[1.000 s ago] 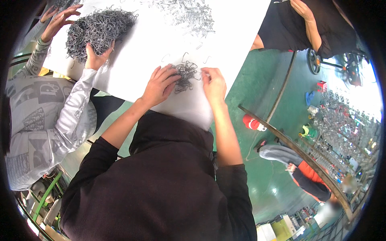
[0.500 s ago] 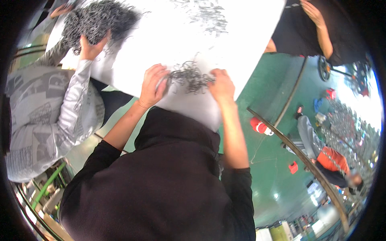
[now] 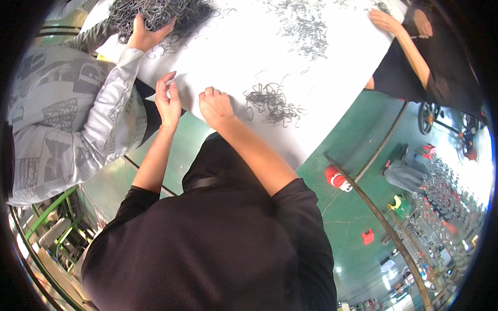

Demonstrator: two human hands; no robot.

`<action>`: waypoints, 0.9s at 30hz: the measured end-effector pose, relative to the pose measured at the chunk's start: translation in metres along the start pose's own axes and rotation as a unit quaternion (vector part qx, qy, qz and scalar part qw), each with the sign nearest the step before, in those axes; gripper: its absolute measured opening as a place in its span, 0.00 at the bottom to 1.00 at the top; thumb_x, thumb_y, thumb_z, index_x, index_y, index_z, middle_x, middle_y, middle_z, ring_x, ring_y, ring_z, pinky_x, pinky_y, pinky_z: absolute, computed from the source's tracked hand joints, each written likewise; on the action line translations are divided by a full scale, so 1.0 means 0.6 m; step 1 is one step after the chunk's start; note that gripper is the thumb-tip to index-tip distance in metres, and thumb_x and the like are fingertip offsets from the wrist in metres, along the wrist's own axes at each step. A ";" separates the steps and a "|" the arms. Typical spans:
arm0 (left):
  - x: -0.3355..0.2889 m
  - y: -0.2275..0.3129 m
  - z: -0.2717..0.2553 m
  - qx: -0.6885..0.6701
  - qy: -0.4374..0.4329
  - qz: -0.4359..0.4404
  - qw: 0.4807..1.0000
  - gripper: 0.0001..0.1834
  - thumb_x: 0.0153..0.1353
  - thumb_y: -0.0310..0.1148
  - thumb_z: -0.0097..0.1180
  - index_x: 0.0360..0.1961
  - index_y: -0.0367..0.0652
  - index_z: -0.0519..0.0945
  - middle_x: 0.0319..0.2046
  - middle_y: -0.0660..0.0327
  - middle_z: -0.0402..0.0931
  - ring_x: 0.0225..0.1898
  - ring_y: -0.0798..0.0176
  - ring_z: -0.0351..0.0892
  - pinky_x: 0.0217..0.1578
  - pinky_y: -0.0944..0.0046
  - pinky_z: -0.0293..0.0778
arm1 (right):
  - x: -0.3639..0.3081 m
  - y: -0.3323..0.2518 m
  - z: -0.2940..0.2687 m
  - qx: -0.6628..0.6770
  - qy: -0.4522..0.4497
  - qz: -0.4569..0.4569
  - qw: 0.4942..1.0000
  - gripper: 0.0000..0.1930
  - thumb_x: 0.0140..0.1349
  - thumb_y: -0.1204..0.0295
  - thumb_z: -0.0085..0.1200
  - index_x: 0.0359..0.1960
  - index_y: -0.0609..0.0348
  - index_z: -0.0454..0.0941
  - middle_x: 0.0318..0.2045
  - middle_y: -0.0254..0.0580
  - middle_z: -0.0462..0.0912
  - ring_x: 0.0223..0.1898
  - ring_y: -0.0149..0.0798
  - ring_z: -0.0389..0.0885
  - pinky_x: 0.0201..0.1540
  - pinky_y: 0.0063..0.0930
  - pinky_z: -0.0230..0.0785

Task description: The person sorts small metal wires on a white table, picking them up one by one and placing them into piles. Another person works alongside at the same table, also sorting wires.

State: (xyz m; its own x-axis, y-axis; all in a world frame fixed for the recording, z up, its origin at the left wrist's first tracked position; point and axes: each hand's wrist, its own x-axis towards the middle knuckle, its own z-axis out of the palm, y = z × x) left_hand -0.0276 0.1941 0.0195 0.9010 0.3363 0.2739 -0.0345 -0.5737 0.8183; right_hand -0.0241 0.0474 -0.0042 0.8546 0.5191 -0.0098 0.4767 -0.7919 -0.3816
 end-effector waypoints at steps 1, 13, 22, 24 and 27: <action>0.001 0.007 0.013 0.000 -0.010 -0.003 1.000 0.12 0.63 0.25 0.49 0.46 0.41 0.78 0.47 0.56 0.77 0.48 0.57 0.75 0.48 0.62 0.70 | -0.009 0.003 -0.001 -0.014 -0.011 0.002 1.000 0.06 0.59 0.69 0.55 0.31 0.59 0.77 0.32 0.43 0.77 0.35 0.46 0.80 0.38 0.37 0.74; 0.091 0.134 0.338 -0.043 -0.310 0.253 0.915 0.12 0.54 0.29 0.62 0.41 0.46 0.81 0.41 0.62 0.78 0.45 0.56 0.75 0.46 0.59 0.74 | -0.180 0.209 -0.192 0.542 0.032 0.366 0.756 0.06 0.63 0.74 0.54 0.36 0.65 0.74 0.25 0.40 0.79 0.27 0.34 0.79 0.31 0.27 0.74; 0.135 0.154 0.378 0.045 -0.375 0.386 0.842 0.08 0.56 0.31 0.61 0.38 0.47 0.83 0.36 0.66 0.78 0.40 0.60 0.76 0.39 0.62 0.75 | -0.174 0.268 -0.209 0.662 0.179 0.375 0.624 0.08 0.62 0.74 0.57 0.40 0.67 0.78 0.29 0.39 0.81 0.30 0.30 0.80 0.31 0.24 0.76; 0.122 0.166 0.366 0.002 -0.283 0.377 0.882 0.07 0.58 0.31 0.61 0.38 0.46 0.83 0.31 0.65 0.79 0.35 0.64 0.77 0.35 0.65 0.75 | -0.163 0.273 -0.218 0.648 0.201 0.382 0.628 0.09 0.61 0.74 0.58 0.39 0.67 0.78 0.30 0.39 0.81 0.30 0.30 0.80 0.32 0.24 0.77; 0.076 0.187 0.335 -0.075 -0.372 -0.030 0.925 0.07 0.60 0.33 0.60 0.33 0.42 0.83 0.23 0.64 0.78 0.27 0.72 0.77 0.29 0.67 0.74 | -0.148 0.266 -0.230 0.646 0.237 0.392 0.611 0.09 0.61 0.73 0.59 0.38 0.68 0.78 0.31 0.39 0.81 0.32 0.31 0.80 0.33 0.24 0.77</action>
State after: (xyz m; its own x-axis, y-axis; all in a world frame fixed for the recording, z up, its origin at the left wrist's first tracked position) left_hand 0.0965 -0.0052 0.0219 0.9494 -0.2752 -0.1516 0.0153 -0.4414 0.8972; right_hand 0.0047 -0.1694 0.0635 0.8259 -0.2502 -0.5053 -0.4154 0.3362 -0.8453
